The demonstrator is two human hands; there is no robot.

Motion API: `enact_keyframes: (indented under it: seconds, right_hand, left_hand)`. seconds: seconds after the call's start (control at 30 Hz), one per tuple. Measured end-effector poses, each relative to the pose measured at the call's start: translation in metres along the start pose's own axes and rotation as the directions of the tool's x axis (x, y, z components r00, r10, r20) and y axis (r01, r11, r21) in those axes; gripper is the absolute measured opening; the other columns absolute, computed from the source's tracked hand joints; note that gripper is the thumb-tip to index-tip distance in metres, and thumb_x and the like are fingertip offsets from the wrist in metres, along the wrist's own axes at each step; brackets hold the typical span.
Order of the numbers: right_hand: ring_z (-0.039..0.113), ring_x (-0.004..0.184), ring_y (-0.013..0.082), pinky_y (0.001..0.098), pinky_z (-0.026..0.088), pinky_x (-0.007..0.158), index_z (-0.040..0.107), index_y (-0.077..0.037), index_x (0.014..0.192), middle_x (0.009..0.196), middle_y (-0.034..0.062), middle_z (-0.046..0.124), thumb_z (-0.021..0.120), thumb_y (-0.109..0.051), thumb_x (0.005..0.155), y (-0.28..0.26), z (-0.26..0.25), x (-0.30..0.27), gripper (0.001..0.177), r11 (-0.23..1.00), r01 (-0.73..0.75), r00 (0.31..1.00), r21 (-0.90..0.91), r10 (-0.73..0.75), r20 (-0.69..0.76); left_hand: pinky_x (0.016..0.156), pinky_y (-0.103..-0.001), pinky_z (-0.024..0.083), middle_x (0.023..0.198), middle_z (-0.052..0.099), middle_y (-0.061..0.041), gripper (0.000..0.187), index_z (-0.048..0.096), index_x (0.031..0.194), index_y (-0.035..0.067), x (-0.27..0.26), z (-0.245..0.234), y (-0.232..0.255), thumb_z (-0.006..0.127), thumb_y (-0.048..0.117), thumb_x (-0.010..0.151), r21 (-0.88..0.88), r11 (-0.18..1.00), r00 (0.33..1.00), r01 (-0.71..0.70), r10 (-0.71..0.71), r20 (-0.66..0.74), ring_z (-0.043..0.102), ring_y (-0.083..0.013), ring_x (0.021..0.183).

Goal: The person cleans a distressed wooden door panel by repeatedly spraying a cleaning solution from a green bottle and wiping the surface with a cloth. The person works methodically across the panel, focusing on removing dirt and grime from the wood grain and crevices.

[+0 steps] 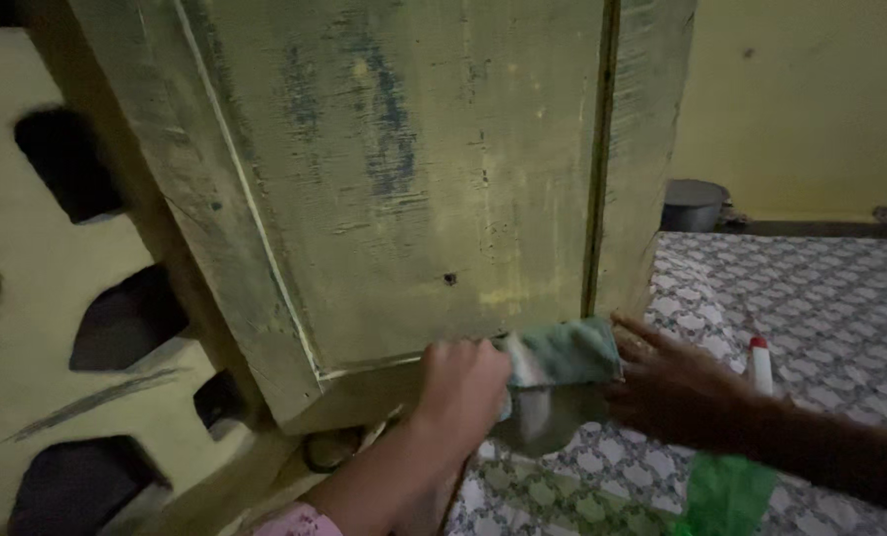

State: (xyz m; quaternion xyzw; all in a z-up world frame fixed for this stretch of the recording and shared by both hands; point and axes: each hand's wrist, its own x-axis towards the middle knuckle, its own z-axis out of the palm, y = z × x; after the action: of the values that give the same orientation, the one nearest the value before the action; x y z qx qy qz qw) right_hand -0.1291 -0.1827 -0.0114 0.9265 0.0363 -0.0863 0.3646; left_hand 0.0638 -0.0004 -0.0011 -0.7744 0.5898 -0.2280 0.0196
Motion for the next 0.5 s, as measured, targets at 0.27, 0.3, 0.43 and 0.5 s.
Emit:
enact_keyframes:
  seconds: [0.27, 0.3, 0.43, 0.5]
  right_hand:
    - [0.036, 0.148, 0.0418, 0.0622, 0.009, 0.124, 0.055, -0.01, 0.136, 0.147, 0.0168, 0.055, 0.054, -0.063, 0.094, -0.039, 0.056, 0.034, 0.068, 0.975, -0.091, 0.794, 0.205, 0.195, -0.576]
    - [0.037, 0.149, 0.0419, 0.0639, 0.008, 0.125, 0.055, -0.01, 0.137, 0.147, 0.0163, 0.055, 0.05, -0.066, 0.097, -0.043, 0.055, 0.037, 0.07, 0.975, -0.093, 0.791, 0.204, 0.197, -0.58]
    - [0.028, 0.149, 0.0472, 0.0702, 0.0, 0.122, 0.05, -0.015, 0.147, 0.154, 0.0188, 0.045, 0.054, -0.029, 0.101, -0.053, 0.015, 0.058, 0.048, 0.992, 0.051, 0.992, 0.114, -0.037, -0.121]
    - [0.023, 0.148, 0.0453, 0.0627, 0.003, 0.121, 0.045, -0.007, 0.15, 0.157, 0.0214, 0.036, 0.062, -0.038, 0.088, -0.051, -0.013, 0.074, 0.072, 0.981, 0.124, 0.936, 0.151, -0.065, -0.346]
  left_hand:
    - [0.062, -0.045, 0.057, 0.068, 0.072, -0.014, 0.008, 0.074, 0.074, 0.007, -0.02, 0.036, -0.004, 0.075, 0.01, 0.081, -0.11, 0.974, 0.98, -0.2, 0.198, -0.036, 0.074, -0.0266, 0.065]
    - [0.063, -0.045, 0.057, 0.071, 0.072, -0.015, 0.009, 0.073, 0.075, 0.006, -0.025, 0.039, -0.002, 0.075, 0.011, 0.082, -0.11, 0.974, 0.979, -0.199, 0.203, 0.028, 0.074, -0.028, 0.067]
    - [0.07, -0.044, 0.059, 0.078, 0.073, -0.019, 0.01, 0.073, 0.073, 0.004, -0.054, 0.062, 0.003, 0.075, 0.013, 0.077, -0.072, 0.97, 0.971, -0.23, 0.234, 0.056, 0.072, -0.0337, 0.084]
    - [0.072, -0.046, 0.059, 0.08, 0.073, -0.02, 0.01, 0.074, 0.076, 0.005, -0.066, 0.082, 0.003, 0.072, 0.015, 0.078, -0.153, 0.974, 0.983, -0.169, 0.178, 0.048, 0.071, -0.0359, 0.088]
